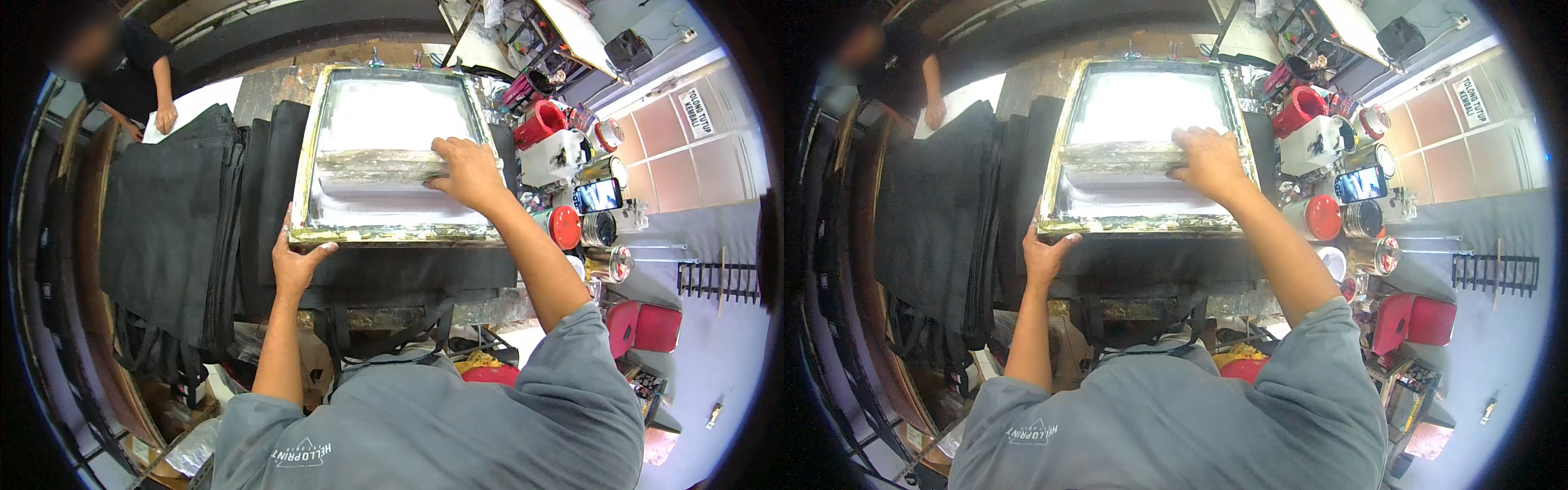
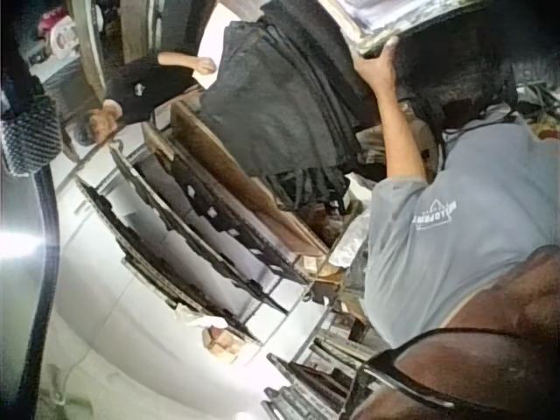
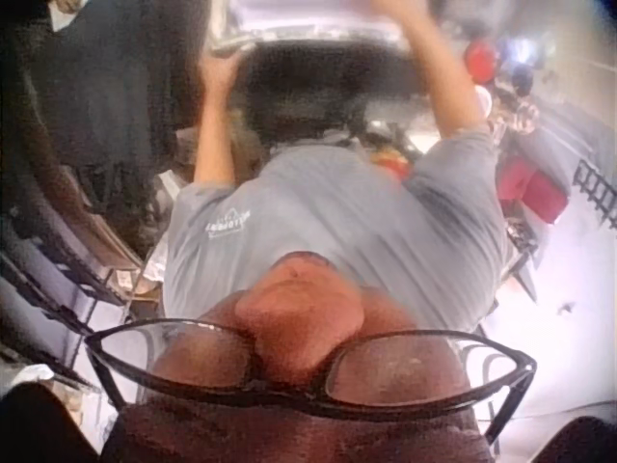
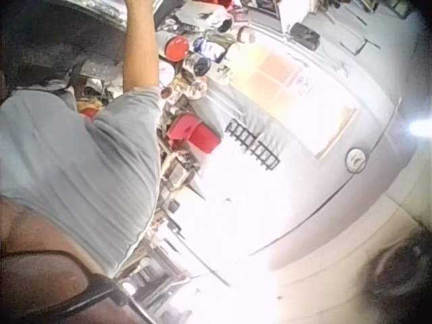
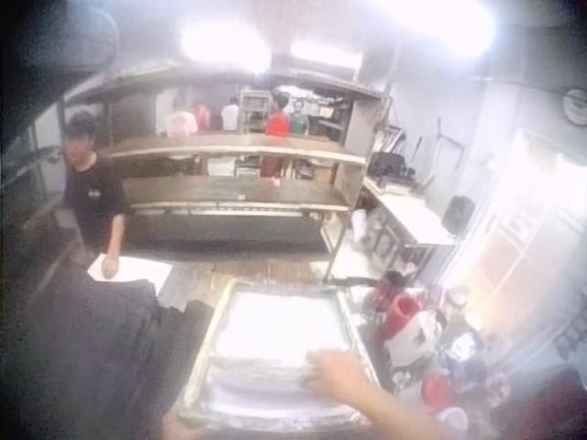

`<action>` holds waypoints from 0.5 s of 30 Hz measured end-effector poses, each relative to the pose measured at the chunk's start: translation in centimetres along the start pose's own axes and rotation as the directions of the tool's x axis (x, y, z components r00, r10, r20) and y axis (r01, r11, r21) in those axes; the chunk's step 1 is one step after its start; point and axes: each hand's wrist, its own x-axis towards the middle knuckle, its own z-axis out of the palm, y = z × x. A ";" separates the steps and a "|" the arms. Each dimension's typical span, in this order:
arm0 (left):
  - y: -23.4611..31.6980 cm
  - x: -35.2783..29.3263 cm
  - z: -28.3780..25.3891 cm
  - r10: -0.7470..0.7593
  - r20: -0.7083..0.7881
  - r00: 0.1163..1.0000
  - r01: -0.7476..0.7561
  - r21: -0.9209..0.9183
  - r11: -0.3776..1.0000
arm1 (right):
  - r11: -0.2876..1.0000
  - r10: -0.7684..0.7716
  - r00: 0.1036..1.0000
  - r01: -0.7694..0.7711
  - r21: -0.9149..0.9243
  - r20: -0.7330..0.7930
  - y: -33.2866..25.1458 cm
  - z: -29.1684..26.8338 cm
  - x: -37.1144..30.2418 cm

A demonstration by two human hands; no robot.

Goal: The person performs screen printing on black bags by placing a bag on the printing station, lowering the screen frame, and using a squeegee to apply white ink. They then lift the frame and set the printed bag aside on a stack.

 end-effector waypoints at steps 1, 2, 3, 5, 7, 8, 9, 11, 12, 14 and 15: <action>-0.2 -0.1 -0.1 0.002 -0.004 1.000 -0.002 0.035 0.999 | 1.000 -0.002 1.000 0.002 -0.010 0.010 -0.2 0.0 -0.2; -0.4 -0.2 -0.2 0.005 -0.007 1.000 -0.004 0.069 0.998 | 1.000 -0.002 1.000 0.002 -0.020 0.019 -0.3 -0.2 -0.4; -0.3 -0.2 -0.2 0.012 -0.006 1.000 -0.011 0.104 0.994 | 1.000 0.001 1.000 0.000 -0.031 0.024 -0.5 -0.4 -0.6; -0.7 -0.5 -0.4 -0.012 0.000 1.000 0.012 0.157 0.988 | 0.999 0.000 0.999 0.002 -0.050 0.052 -1.1 -0.9 -1.2; -1.5 -0.5 -0.5 -0.026 0.005 1.000 0.024 0.178 0.984 | 0.998 0.006 0.997 -0.002 -0.057 0.074 -1.7 -1.0 -2.1; -2.0 -0.7 -0.6 -0.031 0.002 1.000 0.030 0.176 0.984 | 0.999 0.008 0.996 -0.003 -0.050 0.086 -2.2 -0.5 -2.8; -2.3 -0.7 -0.7 -0.030 -0.001 1.000 0.029 0.170 0.985 | 0.999 0.008 0.996 -0.003 -0.050 0.093 -2.6 -0.1 -3.4; -2.5 -0.5 -0.6 -0.075 0.011 0.997 0.073 0.119 0.990 | 0.996 0.046 0.996 -0.040 -0.082 0.073 -3.2 1.4 -4.9; -2.5 -0.6 -0.5 -0.083 0.011 0.996 0.082 0.092 0.992 | 0.995 0.042 0.998 -0.038 -0.088 0.044 -3.2 1.9 -5.3; -1.8 -0.4 0.0 -0.106 -0.014 0.994 0.106 0.077 0.991 | 0.996 0.036 0.999 -0.038 -0.081 -0.021 -3.1 2.4 -5.2; -1.8 -0.4 -0.1 -0.107 -0.014 0.994 0.107 0.111 0.988 | 0.996 0.028 0.999 -0.029 -0.082 -0.018 -2.7 2.5 -4.4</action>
